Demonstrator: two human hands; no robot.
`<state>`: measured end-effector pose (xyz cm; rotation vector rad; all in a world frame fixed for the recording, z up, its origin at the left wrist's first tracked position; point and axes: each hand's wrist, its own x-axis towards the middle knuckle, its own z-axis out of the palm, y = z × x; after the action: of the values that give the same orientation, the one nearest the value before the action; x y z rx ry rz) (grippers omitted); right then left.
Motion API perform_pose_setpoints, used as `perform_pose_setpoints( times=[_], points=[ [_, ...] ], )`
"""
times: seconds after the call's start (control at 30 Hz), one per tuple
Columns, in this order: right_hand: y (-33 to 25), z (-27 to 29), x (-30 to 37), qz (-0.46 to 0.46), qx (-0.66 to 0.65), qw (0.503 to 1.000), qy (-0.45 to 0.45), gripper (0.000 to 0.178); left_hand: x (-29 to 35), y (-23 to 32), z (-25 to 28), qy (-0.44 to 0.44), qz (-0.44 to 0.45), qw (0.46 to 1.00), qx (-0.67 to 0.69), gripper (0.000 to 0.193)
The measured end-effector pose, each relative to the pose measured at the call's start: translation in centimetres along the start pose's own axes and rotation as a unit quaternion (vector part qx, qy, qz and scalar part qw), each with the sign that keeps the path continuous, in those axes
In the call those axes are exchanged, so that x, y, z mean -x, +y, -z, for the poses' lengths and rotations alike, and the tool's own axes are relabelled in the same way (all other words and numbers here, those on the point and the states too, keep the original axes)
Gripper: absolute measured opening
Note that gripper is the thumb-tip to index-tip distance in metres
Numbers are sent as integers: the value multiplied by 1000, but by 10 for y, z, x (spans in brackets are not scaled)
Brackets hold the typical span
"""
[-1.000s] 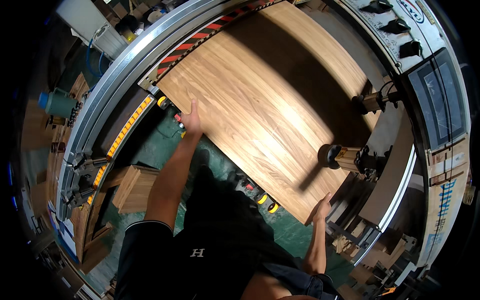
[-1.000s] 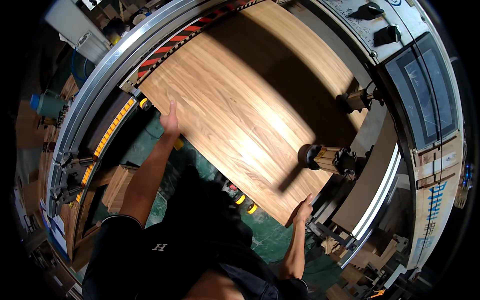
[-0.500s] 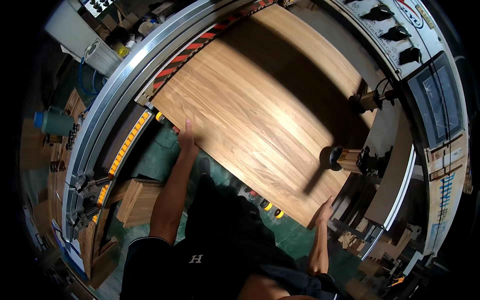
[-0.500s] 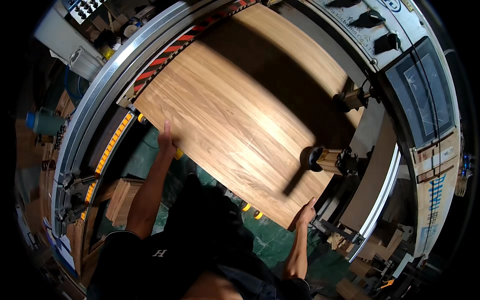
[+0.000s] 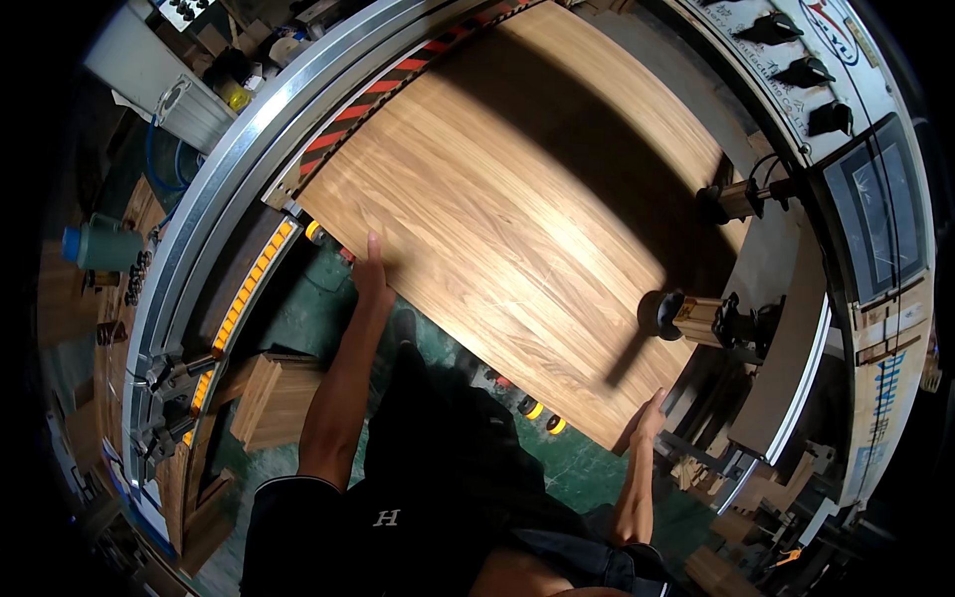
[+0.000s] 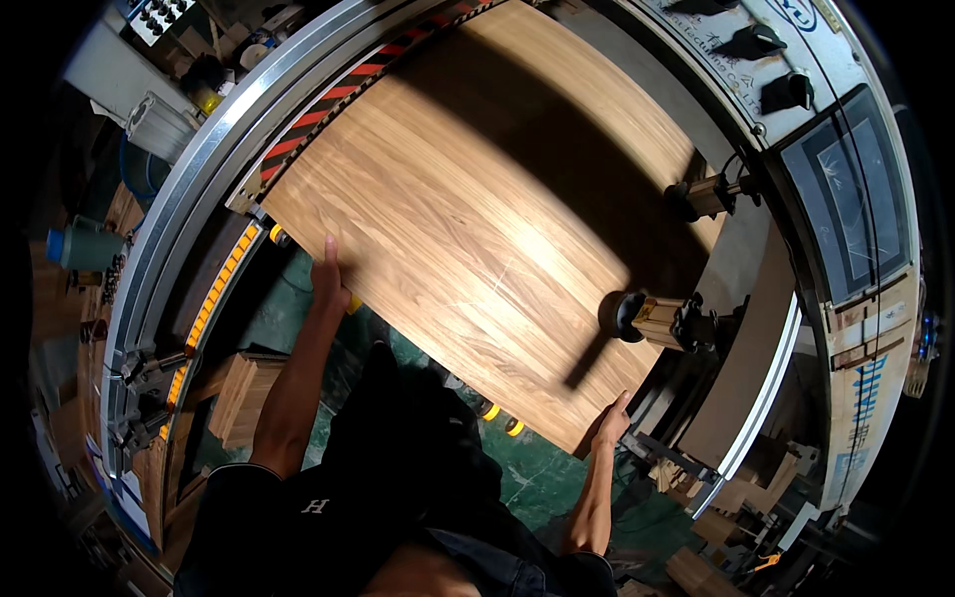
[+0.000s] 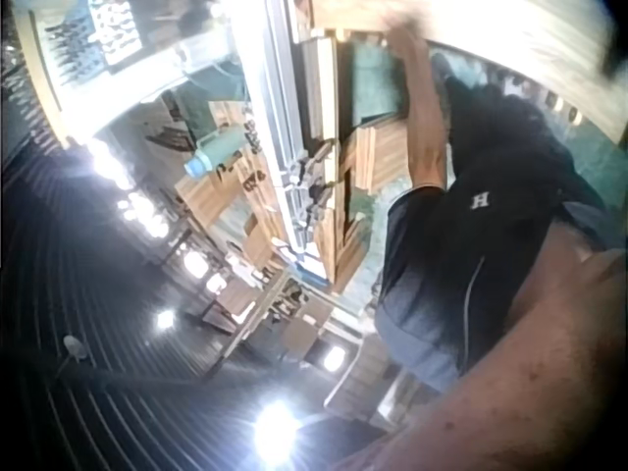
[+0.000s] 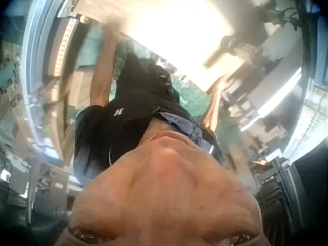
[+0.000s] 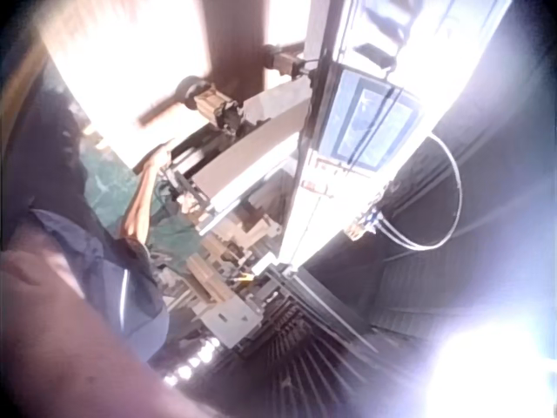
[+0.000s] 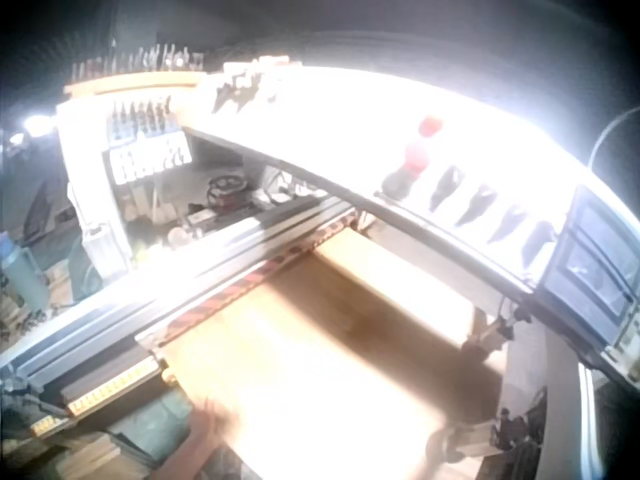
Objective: The person operates a CNC woodworking machine, adjusting the tool head and securing a wooden board onto the machine bed. They measure the board with a tape measure, run the machine to cut the wood, and then remove the finished piece to place it on a stack.
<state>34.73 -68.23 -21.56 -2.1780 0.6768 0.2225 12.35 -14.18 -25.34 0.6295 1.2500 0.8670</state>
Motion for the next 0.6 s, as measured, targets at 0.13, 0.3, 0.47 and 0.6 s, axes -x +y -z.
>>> perform_pose_setpoints(
  times=[0.13,0.3,0.47,0.6],
  points=[
    [-3,-3,1,11,-21,1000,7,65,-4,0,0,-8,2,1000,-8,66],
    [-4,-1,-11,-7,-36,999,-15,64,14,14,-17,-12,-5,1000,-3,63],
    [-17,-3,-4,9,-31,999,-8,63,21,19,-25,-14,-29,999,33,61],
    [-22,-1,2,-18,-29,999,-39,62,3,-1,-13,-49,-82,993,71,58]
  ],
)
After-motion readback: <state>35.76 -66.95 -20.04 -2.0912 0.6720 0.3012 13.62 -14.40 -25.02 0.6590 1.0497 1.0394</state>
